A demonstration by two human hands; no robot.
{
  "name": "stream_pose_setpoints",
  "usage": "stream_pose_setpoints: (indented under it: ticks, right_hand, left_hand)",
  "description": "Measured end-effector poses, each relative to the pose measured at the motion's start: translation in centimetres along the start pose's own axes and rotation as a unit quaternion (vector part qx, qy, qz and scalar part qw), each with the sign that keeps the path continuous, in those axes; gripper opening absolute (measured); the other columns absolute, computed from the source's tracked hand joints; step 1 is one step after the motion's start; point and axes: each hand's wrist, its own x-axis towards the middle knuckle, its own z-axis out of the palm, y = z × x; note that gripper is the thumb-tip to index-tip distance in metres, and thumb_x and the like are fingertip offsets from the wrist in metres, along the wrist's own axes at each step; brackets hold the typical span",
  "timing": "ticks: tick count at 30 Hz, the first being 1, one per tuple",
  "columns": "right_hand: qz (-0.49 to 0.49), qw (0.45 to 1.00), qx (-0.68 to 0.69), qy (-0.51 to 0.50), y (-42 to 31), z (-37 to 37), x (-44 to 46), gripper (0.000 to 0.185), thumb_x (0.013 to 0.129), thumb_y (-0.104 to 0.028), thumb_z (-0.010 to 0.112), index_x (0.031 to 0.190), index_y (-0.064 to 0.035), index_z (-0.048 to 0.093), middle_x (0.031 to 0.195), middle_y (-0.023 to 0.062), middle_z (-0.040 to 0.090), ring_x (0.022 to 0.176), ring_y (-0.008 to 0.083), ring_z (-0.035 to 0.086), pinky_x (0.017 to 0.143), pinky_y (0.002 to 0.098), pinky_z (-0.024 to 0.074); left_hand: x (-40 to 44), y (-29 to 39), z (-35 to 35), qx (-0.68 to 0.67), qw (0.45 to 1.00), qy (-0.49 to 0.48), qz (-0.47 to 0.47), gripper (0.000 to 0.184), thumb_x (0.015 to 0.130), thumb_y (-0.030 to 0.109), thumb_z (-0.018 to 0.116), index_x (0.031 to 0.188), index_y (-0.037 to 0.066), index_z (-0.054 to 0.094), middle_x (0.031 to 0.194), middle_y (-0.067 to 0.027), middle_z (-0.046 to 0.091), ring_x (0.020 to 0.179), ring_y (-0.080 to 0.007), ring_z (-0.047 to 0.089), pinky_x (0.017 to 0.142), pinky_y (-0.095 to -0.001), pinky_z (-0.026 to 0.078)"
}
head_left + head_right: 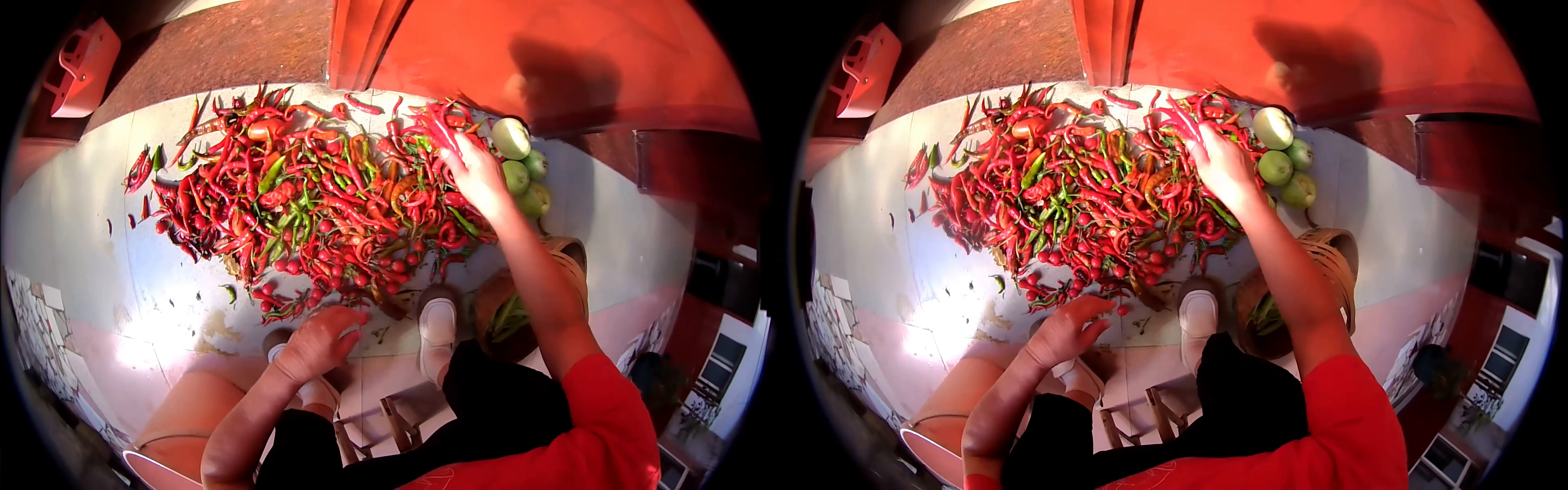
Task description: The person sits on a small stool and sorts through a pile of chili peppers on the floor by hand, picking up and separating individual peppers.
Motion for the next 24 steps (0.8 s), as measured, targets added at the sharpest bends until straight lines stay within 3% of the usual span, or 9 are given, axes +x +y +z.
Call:
stream_pose_setpoints:
  ticks: [2, 5, 8, 12, 14, 15, 17, 20, 24]
  right_hand:
    - [0.048, 0.958, 0.261, -0.108, -1.4, 0.3, -2.9, 0.027, 0.091, -0.029, 0.056, 0.111, -0.0118, 0.055, 0.086, 0.0135, 0.064, 0.077, 0.0286, 0.063, 0.067, 0.037, 0.048]
    - [0.029, 0.929, 0.267, -0.256, -8.2, 0.5, -7.9, 0.026, 0.091, -0.026, 0.055, 0.111, -0.0084, 0.056, 0.084, 0.0139, 0.063, 0.078, 0.027, 0.063, 0.067, 0.0352, 0.0487]
    - [-0.104, 0.939, 0.19, -0.266, -12.7, 2.9, -11.4, 0.029, 0.084, -0.028, 0.06, 0.104, -0.0062, 0.056, 0.085, 0.0117, 0.062, 0.079, 0.0328, 0.063, 0.067, 0.0429, 0.0503]
    - [-0.227, 0.861, 0.211, -0.404, -12.0, 1.7, -9.2, 0.056, 0.081, -0.029, 0.068, 0.125, -0.0017, 0.048, 0.106, 0.0165, 0.06, 0.093, 0.0285, 0.062, 0.076, 0.0353, 0.0509]
    - [-0.021, 0.76, 0.435, -0.483, -10.1, -0.7, -5.4, 0.028, 0.086, -0.028, 0.065, 0.097, -0.002, 0.063, 0.092, 0.0116, 0.066, 0.081, 0.0167, 0.064, 0.076, 0.0274, 0.0496]
    - [0.021, 0.829, 0.462, -0.315, -6.7, 1.8, -5.0, 0.023, 0.087, -0.023, 0.064, 0.096, -0.0029, 0.064, 0.089, 0.0081, 0.067, 0.078, 0.017, 0.064, 0.075, 0.0283, 0.0495]
    - [0.101, 0.978, 0.157, -0.089, -0.2, 3.4, -1.3, 0.03, 0.086, -0.034, 0.062, 0.096, -0.0058, 0.065, 0.081, 0.0092, 0.068, 0.079, 0.0242, 0.065, 0.073, 0.036, 0.0506]
    - [0.204, 0.959, -0.148, -0.133, 3.2, 3.4, 1.5, 0.042, 0.083, -0.047, 0.06, 0.102, -0.0093, 0.065, 0.085, 0.0155, 0.067, 0.082, 0.0334, 0.064, 0.074, 0.0442, 0.05]
    - [0.224, 0.955, -0.151, -0.119, 4.7, 6.0, 1.9, 0.044, 0.08, -0.051, 0.061, 0.086, -0.0078, 0.068, 0.081, 0.0133, 0.067, 0.075, 0.0296, 0.065, 0.07, 0.0408, 0.0499]
  left_hand:
    - [0.9, 0.4, 0.1, -0.093, 0.995, -0.035, -0.034, 0.048, 0.085, 0.022, 0.065, 0.129, 0.01, 0.049, 0.118, -0.0147, 0.056, 0.101, -0.0261, 0.06, 0.082, -0.0347, 0.051]
    - [2.9, 2.6, 0.5, -0.583, 0.799, 0.071, -0.131, 0.096, 0.083, 0.048, 0.063, 0.147, 0.011, 0.002, 0.142, -0.0227, 0.029, 0.128, -0.0343, 0.036, 0.101, -0.0461, 0.036]
    - [4.7, 3.4, 1.4, -0.66, 0.721, 0.172, -0.122, 0.092, 0.085, 0.043, 0.064, 0.147, 0.009, 0.006, 0.141, -0.0198, 0.034, 0.127, -0.0305, 0.038, 0.104, -0.0443, 0.032]
    - [4.7, 0.9, 1.0, -0.692, 0.676, 0.198, -0.159, 0.038, 0.093, 0.03, 0.053, 0.122, 0.005, 0.049, 0.111, -0.0114, 0.059, 0.104, -0.0237, 0.056, 0.093, -0.0384, 0.045]
    - [4.4, 1.0, 0.6, -0.708, 0.654, 0.213, -0.159, 0.026, 0.094, 0.028, 0.05, 0.103, 0.005, 0.056, 0.093, -0.0114, 0.065, 0.083, -0.0245, 0.063, 0.075, -0.0392, 0.051]
    - [4.2, 0.8, 0.6, -0.692, 0.668, 0.215, -0.169, 0.024, 0.094, 0.027, 0.051, 0.1, 0.004, 0.055, 0.089, -0.0125, 0.065, 0.077, -0.0249, 0.063, 0.069, -0.0386, 0.052]
    - [3.8, 0.4, 0.6, -0.676, 0.687, 0.209, -0.167, 0.021, 0.093, 0.026, 0.053, 0.094, 0.005, 0.055, 0.078, -0.0118, 0.064, 0.065, -0.0239, 0.062, 0.059, -0.0376, 0.052]
    - [3.4, 1.0, 0.6, -0.662, 0.695, 0.202, -0.197, 0.022, 0.093, 0.023, 0.052, 0.098, 0.002, 0.056, 0.076, -0.01, 0.062, 0.063, -0.0226, 0.061, 0.058, -0.0354, 0.051]
    - [3.5, 1.2, 0.8, -0.659, 0.695, 0.199, -0.208, 0.018, 0.092, 0.021, 0.054, 0.097, 0.004, 0.055, 0.076, -0.0105, 0.061, 0.059, -0.0221, 0.06, 0.055, -0.0343, 0.05]
